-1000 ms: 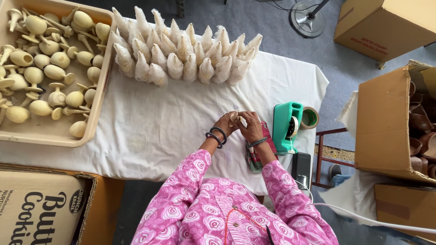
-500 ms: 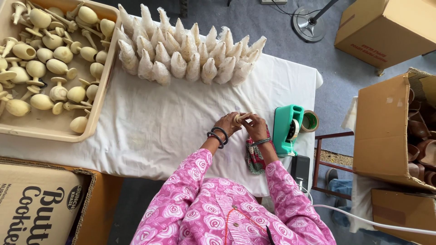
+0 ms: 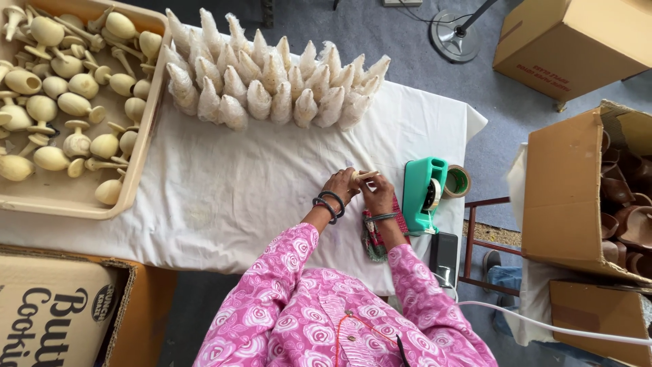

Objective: The person picks up small, light-colored wooden objects from a tray and wipes them with a patterned cloth. They handle the objects one at a time, turning them over to clean different sides before placing them back into the tray.

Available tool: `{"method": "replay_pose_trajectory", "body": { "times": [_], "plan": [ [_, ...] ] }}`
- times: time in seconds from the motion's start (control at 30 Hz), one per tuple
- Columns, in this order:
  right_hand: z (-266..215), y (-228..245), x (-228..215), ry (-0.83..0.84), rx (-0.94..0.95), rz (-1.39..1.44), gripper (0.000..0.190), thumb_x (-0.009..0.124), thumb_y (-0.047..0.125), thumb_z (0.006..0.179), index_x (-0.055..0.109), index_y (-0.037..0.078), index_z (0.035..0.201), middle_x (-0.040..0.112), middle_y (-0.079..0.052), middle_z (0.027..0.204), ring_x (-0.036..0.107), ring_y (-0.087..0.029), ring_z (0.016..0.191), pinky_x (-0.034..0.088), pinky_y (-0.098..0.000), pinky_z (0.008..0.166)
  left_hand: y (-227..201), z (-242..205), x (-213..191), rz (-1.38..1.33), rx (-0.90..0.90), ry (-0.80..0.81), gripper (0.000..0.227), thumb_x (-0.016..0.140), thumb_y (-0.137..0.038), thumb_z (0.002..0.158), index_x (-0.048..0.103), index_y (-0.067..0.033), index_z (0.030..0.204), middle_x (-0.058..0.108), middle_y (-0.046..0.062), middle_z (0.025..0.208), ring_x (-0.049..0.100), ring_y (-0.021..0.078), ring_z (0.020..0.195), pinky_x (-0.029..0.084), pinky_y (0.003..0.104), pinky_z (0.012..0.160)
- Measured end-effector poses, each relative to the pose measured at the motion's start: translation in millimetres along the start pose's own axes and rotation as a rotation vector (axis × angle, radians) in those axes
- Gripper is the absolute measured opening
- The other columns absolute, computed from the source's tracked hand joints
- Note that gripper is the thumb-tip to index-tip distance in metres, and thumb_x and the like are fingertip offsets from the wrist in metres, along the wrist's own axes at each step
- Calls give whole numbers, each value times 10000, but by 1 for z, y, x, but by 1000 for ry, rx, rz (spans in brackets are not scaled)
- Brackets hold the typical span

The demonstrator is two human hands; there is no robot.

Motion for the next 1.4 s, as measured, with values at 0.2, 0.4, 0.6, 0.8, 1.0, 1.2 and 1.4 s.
{"method": "replay_pose_trajectory", "body": {
  "times": [0.2,0.4,0.6,0.8,1.0,1.2,1.4],
  "plan": [
    [6,-9,10,-79,70,-74,257,825,196,856,776,63,1071,768,-110,960,768,-177,865,625,-336,791,10,3,-7,-27,35,-214,388,773,-191,894,533,-62,1170,665,199,1123,628,418,1076,523,499,915],
    [21,49,-17,-89,96,732,424,726,139,887,562,99,1276,741,-36,1107,697,-133,1054,560,-315,937,-64,-45,-80,51,7,-334,431,768,-163,703,540,-54,1053,685,175,948,670,386,922,542,501,820],
    [14,28,-29,-380,334,1285,300,649,275,1057,576,78,843,447,32,604,444,-118,545,533,-348,683,-126,-78,-106,134,315,-604,313,748,-167,841,542,-53,1047,681,155,892,683,373,765,513,511,693],
    [14,91,-45,-72,300,1310,539,508,431,1088,380,149,647,254,15,478,249,-145,427,424,-358,581,-137,-86,-105,14,228,-397,310,751,-185,794,532,-60,975,682,167,827,699,368,749,571,466,641],
    [9,106,-41,176,267,1389,546,486,407,1106,362,162,634,222,29,463,207,-129,399,434,-366,551,-141,-89,-101,-167,213,-134,458,872,-234,638,603,-43,955,715,174,777,721,352,759,591,425,660],
    [11,127,-22,360,255,1401,418,475,386,1119,465,131,787,300,50,579,325,-111,508,498,-362,708,-101,-88,-52,-981,-6,511,364,841,-67,745,641,57,1022,644,64,759,611,167,614,462,324,514],
    [14,142,-29,317,147,1434,426,474,412,1152,569,68,919,409,11,662,466,-163,629,533,-390,791,-149,-107,-89,-1159,-20,594,387,814,-69,767,614,-42,1097,696,12,843,674,85,691,567,248,610]
  ]
}}
Point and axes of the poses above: each hand's wrist, its own z-axis towards the middle knuckle, its own x-axis out of the palm, y = z × x, the point moved 10 cm from there along z, towards the middle knuckle
